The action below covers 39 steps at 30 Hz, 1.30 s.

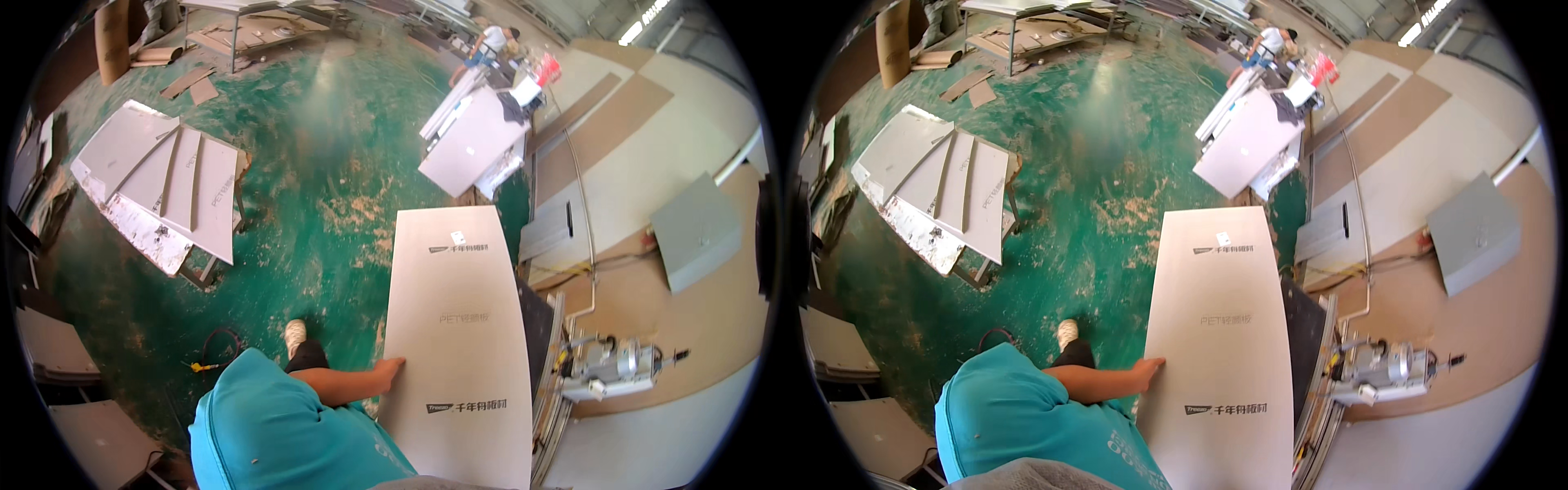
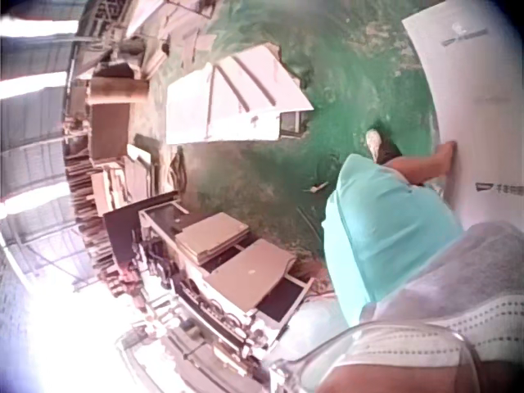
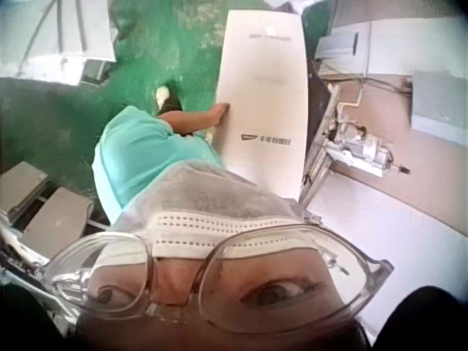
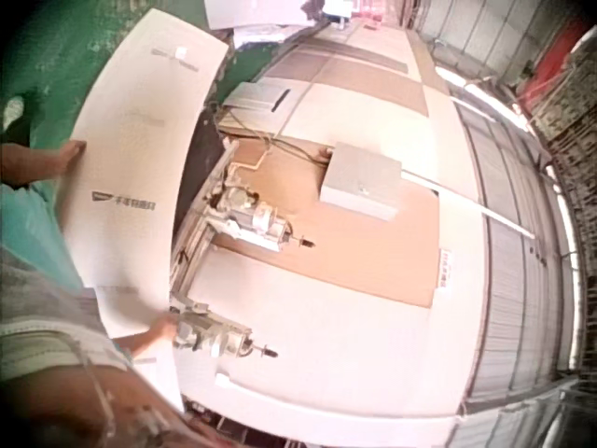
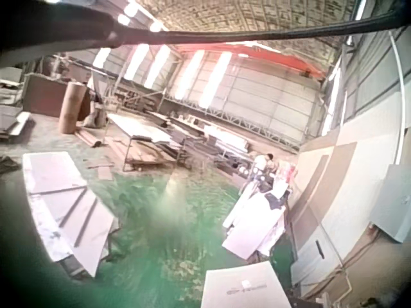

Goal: The person cleans panels by blowing air with an air blow gun, scraping surfaces with a blade, and wiping them by hand, then carries and stacks the panels onto a pile.

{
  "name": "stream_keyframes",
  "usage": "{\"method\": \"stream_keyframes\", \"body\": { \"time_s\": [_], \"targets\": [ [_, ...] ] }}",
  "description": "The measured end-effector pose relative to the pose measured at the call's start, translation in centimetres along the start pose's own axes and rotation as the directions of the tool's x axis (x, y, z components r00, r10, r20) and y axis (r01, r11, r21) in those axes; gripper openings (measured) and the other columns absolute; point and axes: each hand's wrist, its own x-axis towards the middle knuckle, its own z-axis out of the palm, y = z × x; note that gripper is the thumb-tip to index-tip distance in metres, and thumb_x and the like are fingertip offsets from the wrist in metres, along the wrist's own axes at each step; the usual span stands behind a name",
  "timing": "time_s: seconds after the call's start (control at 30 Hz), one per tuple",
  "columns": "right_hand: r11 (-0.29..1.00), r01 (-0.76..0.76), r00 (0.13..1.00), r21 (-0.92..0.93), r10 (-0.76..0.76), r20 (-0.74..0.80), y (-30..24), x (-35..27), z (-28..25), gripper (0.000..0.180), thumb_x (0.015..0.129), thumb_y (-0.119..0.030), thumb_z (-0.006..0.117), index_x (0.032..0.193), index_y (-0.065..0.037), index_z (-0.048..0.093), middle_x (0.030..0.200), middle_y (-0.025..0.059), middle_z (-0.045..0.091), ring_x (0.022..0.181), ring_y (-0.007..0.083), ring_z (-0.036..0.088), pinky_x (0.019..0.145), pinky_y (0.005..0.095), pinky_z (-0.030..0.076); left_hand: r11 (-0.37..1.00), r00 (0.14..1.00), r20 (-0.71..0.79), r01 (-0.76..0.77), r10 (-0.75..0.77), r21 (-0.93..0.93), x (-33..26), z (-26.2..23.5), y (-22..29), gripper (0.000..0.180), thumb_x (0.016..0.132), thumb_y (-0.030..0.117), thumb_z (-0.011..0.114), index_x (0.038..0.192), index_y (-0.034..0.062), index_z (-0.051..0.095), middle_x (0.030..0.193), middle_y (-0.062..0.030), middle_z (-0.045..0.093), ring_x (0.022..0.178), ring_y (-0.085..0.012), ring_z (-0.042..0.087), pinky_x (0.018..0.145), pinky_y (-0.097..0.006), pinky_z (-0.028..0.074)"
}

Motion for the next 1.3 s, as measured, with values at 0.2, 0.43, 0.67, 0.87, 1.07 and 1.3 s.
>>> {"method": "stream_keyframes", "body": {
  "time_s": [0.2, 0.43, 0.67, 0.87, 1.07, 1.3],
  "targets": [
    [0.996, 0.044, 0.968, 0.082, -0.022, -0.249, -13.6, 13.1, -11.6, 0.032, 0.084, -0.035, 0.060, 0.069, -0.007, 0.060, 0.057, 0.0089, 0.046, 0.049, 0.0261, 0.047, 0.041, 0.0415, 0.035, 0.997, 0.997, -0.024, -0.079, 0.080, 0.018, 3.1, -6.5, 19.5, 0.066, 0.083, 0.038, 0.070, 0.132, -0.0003, 0.049, 0.134, -0.0182, 0.052, 0.121, -0.0335, 0.053, 0.098, -0.050, 0.040],
    [0.909, -0.240, 0.963, 0.340, 0.180, 0.200, -30.6, 23.8, -9.5, 0.050, 0.087, -0.052, 0.054, 0.089, -0.004, 0.067, 0.068, 0.0151, 0.059, 0.063, 0.0346, 0.060, 0.052, 0.0503, 0.047, 0.952, 0.952, 0.063, -0.302, 0.299, 0.042, 5.7, -6.0, 44.1, 0.056, 0.081, 0.030, 0.073, 0.124, -0.0022, 0.057, 0.119, -0.0174, 0.063, 0.108, -0.0301, 0.062, 0.090, -0.044, 0.048],
    [0.825, -0.435, 0.896, 0.361, 0.354, 0.269, -51.3, 42.9, -15.7, 0.046, 0.085, -0.047, 0.057, 0.073, -0.004, 0.066, 0.071, 0.0172, 0.064, 0.054, 0.0351, 0.059, 0.044, 0.0499, 0.045, 0.919, 0.905, 0.174, -0.367, 0.389, -0.145, 15.8, -6.7, 69.7, 0.053, 0.084, 0.028, 0.071, 0.124, -0.0023, 0.056, 0.123, -0.0175, 0.060, 0.106, -0.0318, 0.062, 0.089, -0.046, 0.049],
    [0.655, -0.753, 0.335, -0.062, 0.464, 0.820, -71.3, 69.4, -19.6, 0.082, 0.088, -0.070, 0.038, 0.133, -0.003, 0.053, 0.119, 0.0258, 0.059, 0.106, 0.0345, 0.059, 0.094, 0.0483, 0.045, 0.873, 0.875, 0.147, -0.417, 0.461, -0.255, 20.3, -6.4, 94.8, 0.050, 0.086, 0.027, 0.070, 0.122, -0.0043, 0.055, 0.117, -0.0179, 0.061, 0.101, -0.0335, 0.062, 0.082, -0.052, 0.051],
    [0.862, 0.147, 0.971, 0.485, -0.033, -0.236, -86.4, 92.4, -28.9, 0.043, 0.092, -0.042, 0.057, 0.067, -0.007, 0.054, 0.054, 0.0027, 0.046, 0.047, 0.0194, 0.046, 0.043, 0.0381, 0.037, 0.845, 0.914, 0.063, -0.343, 0.402, -0.410, 22.4, -10.3, 118.0, 0.045, 0.086, 0.027, 0.071, 0.116, -0.0055, 0.060, 0.113, -0.0169, 0.064, 0.099, -0.0298, 0.063, 0.084, -0.045, 0.052],
    [0.538, -0.480, 0.877, 0.693, 0.300, 0.375, -106.0, 118.2, -54.3, 0.058, 0.088, -0.056, 0.054, 0.063, -0.004, 0.058, 0.064, 0.0176, 0.063, 0.058, 0.0338, 0.060, 0.050, 0.0443, 0.046, 0.739, 0.848, -0.234, -0.529, 0.475, -0.418, 28.5, -20.1, 143.7, 0.053, 0.086, 0.028, 0.072, 0.121, -0.0079, 0.054, 0.116, -0.0185, 0.063, 0.100, -0.0299, 0.063, 0.084, -0.044, 0.052]
  ]
}}
